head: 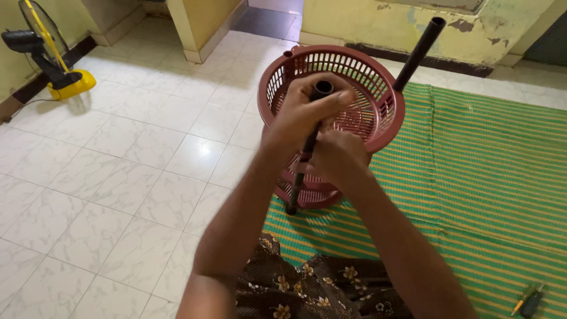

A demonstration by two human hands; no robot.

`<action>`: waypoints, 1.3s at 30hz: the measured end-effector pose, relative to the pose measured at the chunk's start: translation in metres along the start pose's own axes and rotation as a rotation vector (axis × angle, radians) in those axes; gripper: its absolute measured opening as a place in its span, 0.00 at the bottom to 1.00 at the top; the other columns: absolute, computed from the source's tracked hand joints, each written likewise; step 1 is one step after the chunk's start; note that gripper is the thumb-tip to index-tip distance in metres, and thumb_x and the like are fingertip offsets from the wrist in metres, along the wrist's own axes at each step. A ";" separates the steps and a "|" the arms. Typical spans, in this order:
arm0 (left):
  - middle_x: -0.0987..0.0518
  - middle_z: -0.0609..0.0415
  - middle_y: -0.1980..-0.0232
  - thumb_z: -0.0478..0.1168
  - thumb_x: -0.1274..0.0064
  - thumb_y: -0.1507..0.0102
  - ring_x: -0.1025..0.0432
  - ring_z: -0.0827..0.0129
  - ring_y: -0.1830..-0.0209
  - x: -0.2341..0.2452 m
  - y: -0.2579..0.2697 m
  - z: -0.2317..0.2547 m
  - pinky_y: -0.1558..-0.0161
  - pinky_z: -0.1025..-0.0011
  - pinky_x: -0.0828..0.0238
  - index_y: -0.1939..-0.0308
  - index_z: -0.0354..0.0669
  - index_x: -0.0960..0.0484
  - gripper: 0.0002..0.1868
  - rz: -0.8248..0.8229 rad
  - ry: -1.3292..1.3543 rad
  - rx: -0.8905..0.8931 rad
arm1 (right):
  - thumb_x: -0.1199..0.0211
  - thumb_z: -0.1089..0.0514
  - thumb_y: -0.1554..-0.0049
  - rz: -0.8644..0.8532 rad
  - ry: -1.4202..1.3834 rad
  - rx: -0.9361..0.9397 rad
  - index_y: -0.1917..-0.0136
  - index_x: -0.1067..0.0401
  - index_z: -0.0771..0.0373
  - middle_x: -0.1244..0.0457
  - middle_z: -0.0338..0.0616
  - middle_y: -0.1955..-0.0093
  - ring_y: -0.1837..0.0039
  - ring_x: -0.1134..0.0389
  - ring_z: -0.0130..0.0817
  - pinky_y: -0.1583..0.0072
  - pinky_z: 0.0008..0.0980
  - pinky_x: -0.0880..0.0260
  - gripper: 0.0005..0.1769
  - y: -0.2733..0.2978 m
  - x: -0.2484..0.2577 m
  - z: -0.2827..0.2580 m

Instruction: The person assembles a three-tier plastic basket stand by inserting black cylindrical legs into the basket holes and securing them with a screwdriver. The person works on each leg sequentially, tightening them in place.

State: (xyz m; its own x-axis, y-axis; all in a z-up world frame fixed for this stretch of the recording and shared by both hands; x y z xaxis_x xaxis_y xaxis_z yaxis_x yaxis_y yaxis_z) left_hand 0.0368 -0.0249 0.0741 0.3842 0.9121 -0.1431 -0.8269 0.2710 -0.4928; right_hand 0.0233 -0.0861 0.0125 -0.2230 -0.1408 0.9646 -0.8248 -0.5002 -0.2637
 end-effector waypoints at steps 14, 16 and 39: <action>0.20 0.56 0.66 0.38 0.39 0.28 0.28 0.77 0.68 -0.003 0.019 0.043 0.64 0.72 0.29 0.56 0.35 0.17 0.08 0.415 -0.379 -0.448 | 0.25 0.35 0.56 0.068 -0.023 0.063 0.59 0.22 0.53 0.31 0.40 0.63 0.58 0.27 0.44 0.58 0.46 0.28 0.24 0.008 0.012 -0.008; 0.23 0.55 0.69 0.37 0.39 0.30 0.30 0.75 0.72 0.001 0.002 0.022 0.68 0.71 0.32 0.55 0.33 0.18 0.09 0.085 -0.070 -0.255 | 0.25 0.32 0.57 -0.023 0.009 0.020 0.60 0.21 0.52 0.31 0.40 0.64 0.58 0.27 0.43 0.57 0.46 0.27 0.25 0.008 0.006 -0.007; 0.28 0.62 0.79 0.39 0.34 0.40 0.33 0.81 0.83 -0.017 0.004 -0.014 0.78 0.78 0.37 0.50 0.32 0.16 0.17 -0.648 0.501 0.271 | 0.27 0.26 0.58 -0.076 -0.034 -0.026 0.59 0.22 0.55 0.31 0.40 0.62 0.55 0.27 0.41 0.52 0.43 0.26 0.31 0.003 0.001 -0.006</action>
State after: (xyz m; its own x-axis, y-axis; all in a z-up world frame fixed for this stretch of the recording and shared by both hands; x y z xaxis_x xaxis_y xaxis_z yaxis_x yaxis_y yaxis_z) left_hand 0.0328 -0.0435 0.0620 0.8973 0.3257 -0.2978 -0.4266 0.8132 -0.3958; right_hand 0.0177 -0.0828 0.0129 -0.1418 -0.1328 0.9809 -0.8520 -0.4882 -0.1893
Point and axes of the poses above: each hand's wrist, its own y-axis away from the middle knuckle, its own x-axis out of the back of the hand, z = x × y, the point moved 9 cm from there along -y, towards the middle knuckle
